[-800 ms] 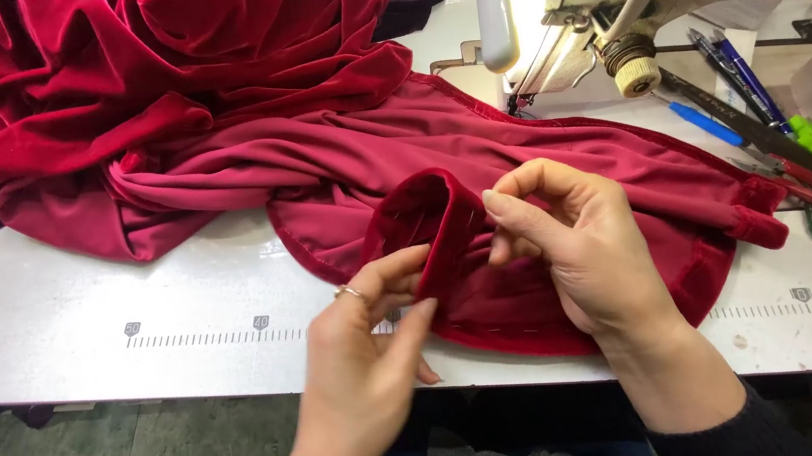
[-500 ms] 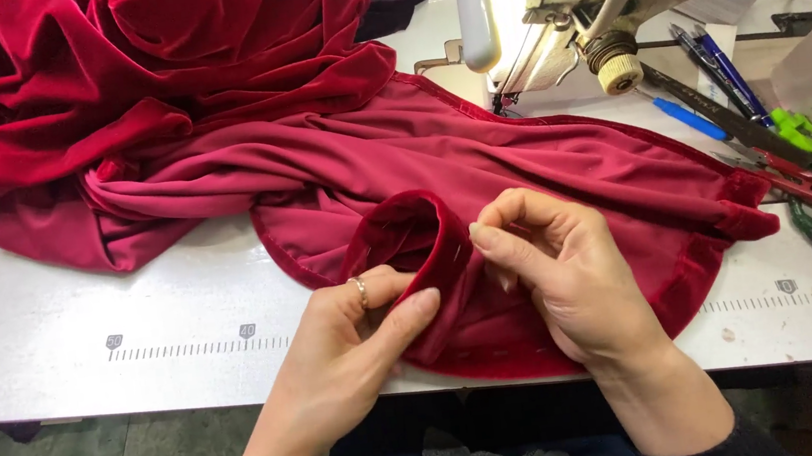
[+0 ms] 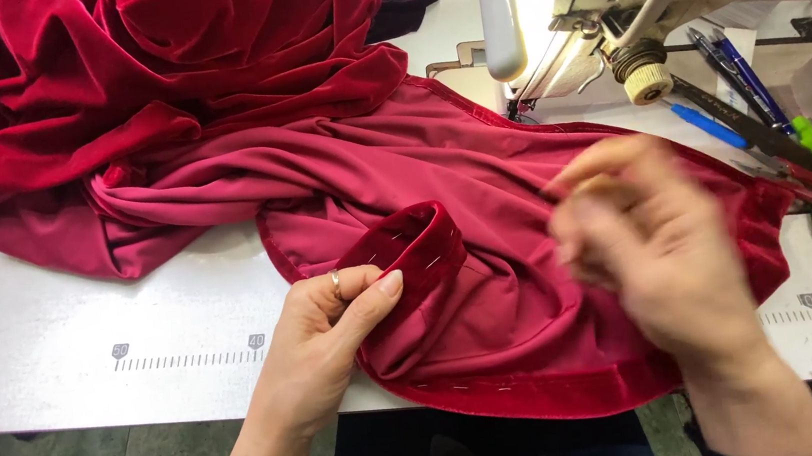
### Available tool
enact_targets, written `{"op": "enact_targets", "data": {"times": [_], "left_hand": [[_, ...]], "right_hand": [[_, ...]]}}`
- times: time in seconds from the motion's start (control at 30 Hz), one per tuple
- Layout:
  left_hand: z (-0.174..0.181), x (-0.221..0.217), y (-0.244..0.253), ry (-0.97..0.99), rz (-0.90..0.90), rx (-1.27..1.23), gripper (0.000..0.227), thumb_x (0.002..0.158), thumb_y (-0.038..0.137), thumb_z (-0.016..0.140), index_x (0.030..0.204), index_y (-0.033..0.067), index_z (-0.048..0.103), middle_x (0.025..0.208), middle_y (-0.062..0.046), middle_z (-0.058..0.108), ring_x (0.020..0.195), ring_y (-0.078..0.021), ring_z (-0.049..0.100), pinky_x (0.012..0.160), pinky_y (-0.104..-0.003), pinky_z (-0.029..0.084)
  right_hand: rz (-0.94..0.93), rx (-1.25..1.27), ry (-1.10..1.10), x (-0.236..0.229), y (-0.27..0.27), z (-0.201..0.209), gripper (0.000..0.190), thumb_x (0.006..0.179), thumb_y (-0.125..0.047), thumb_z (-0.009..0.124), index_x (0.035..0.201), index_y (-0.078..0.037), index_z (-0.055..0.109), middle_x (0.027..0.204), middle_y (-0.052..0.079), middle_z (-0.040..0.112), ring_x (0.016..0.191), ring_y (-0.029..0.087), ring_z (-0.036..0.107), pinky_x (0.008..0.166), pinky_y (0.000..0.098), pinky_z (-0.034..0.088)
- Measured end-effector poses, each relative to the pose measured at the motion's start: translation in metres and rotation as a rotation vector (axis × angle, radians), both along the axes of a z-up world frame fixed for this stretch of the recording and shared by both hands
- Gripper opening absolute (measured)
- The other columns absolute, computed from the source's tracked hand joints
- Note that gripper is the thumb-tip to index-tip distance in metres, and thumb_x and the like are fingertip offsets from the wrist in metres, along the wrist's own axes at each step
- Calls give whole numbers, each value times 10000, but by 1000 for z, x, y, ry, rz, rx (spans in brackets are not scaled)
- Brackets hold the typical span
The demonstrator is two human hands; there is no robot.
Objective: The person is aligning and pinning the edges of red velvet fabric to prepare it for sewing.
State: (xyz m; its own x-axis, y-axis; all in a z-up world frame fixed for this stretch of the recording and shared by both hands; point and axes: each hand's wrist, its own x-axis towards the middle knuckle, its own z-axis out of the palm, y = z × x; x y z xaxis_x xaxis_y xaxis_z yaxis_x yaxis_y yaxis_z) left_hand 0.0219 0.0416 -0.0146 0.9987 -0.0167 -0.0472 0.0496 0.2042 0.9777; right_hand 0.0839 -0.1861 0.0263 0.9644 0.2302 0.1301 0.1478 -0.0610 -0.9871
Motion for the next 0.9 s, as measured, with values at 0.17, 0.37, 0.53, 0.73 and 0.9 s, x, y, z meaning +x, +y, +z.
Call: {"op": "enact_targets", "data": {"times": [0.17, 0.37, 0.53, 0.73, 0.9], "left_hand": [[4, -1, 0, -17, -8, 31, 379, 961, 161, 584, 605, 142, 456, 629, 103, 356, 594, -37, 298, 537, -215, 233], [5, -3, 0, -36, -3, 58, 413, 962, 157, 578, 599, 161, 382, 627, 102, 301, 585, -39, 255, 524, -226, 191], [5, -3, 0, -30, 19, 44, 437, 959, 153, 578, 586, 168, 350, 613, 98, 280, 575, -44, 240, 522, -234, 186], [5, -3, 1, -23, 9, 61, 436, 961, 155, 578, 592, 166, 346, 616, 96, 280, 576, -44, 241, 520, -236, 179], [6, -4, 0, -39, 10, 75, 425, 956, 162, 578, 585, 162, 371, 609, 97, 297, 574, -44, 252, 520, -233, 196]], "right_hand": [[302, -366, -394, -1, 25, 7, 190, 838, -18, 612, 1003, -49, 701, 800, 24, 611, 676, 100, 551, 609, 218, 435], [216, -427, -476, 5, 25, 2, 43, 850, -49, 669, 810, -60, 656, 710, 5, 586, 627, 101, 515, 602, 229, 403], [-146, -440, -307, 18, -9, -6, 36, 910, -7, 679, 897, -35, 662, 856, 53, 661, 751, 108, 561, 718, 217, 468], [158, -466, -388, 3, 16, 5, 175, 792, -80, 738, 965, -84, 714, 716, -9, 580, 580, 65, 462, 507, 193, 338], [318, -485, -551, 1, 34, 2, 33, 835, -77, 701, 844, -69, 670, 652, -5, 510, 552, 103, 461, 527, 237, 388]]}}
